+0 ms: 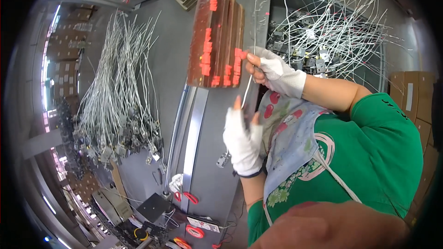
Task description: The person inserts wires into electronic connector blocks by hand as part of a wiring harness assembly process.
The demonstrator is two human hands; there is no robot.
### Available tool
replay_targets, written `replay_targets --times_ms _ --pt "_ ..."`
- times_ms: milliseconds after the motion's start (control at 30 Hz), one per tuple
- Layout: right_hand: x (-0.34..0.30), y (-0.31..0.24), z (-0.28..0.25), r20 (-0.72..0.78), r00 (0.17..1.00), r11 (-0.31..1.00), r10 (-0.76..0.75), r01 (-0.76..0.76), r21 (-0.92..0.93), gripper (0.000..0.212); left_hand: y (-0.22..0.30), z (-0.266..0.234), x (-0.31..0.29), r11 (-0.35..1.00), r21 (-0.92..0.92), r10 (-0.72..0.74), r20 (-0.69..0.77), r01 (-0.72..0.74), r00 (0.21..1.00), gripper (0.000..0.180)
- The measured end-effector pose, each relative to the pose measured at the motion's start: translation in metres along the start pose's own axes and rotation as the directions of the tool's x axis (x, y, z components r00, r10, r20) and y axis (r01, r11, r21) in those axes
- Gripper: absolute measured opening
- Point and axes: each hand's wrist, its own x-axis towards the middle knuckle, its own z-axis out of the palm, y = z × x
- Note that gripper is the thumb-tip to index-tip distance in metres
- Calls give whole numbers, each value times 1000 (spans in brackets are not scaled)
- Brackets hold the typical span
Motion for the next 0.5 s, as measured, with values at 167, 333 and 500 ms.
replay_targets --times_ms 167,333,500 --pt "19 4 -34 -81 997 1000 15 -17 -16 21 2 44 41 999 40 16 17 -16 1000 26" --pt "29 -11 -56 -63 998 993 -6 -1 -118 31 6 71 55 1000 -4 -1 -5 1 1000 21" --pt "14 -18 -69 -189 978 980 -84 47 -193 33 -1 87 55 1000 8 -19 -52 19 998 19"
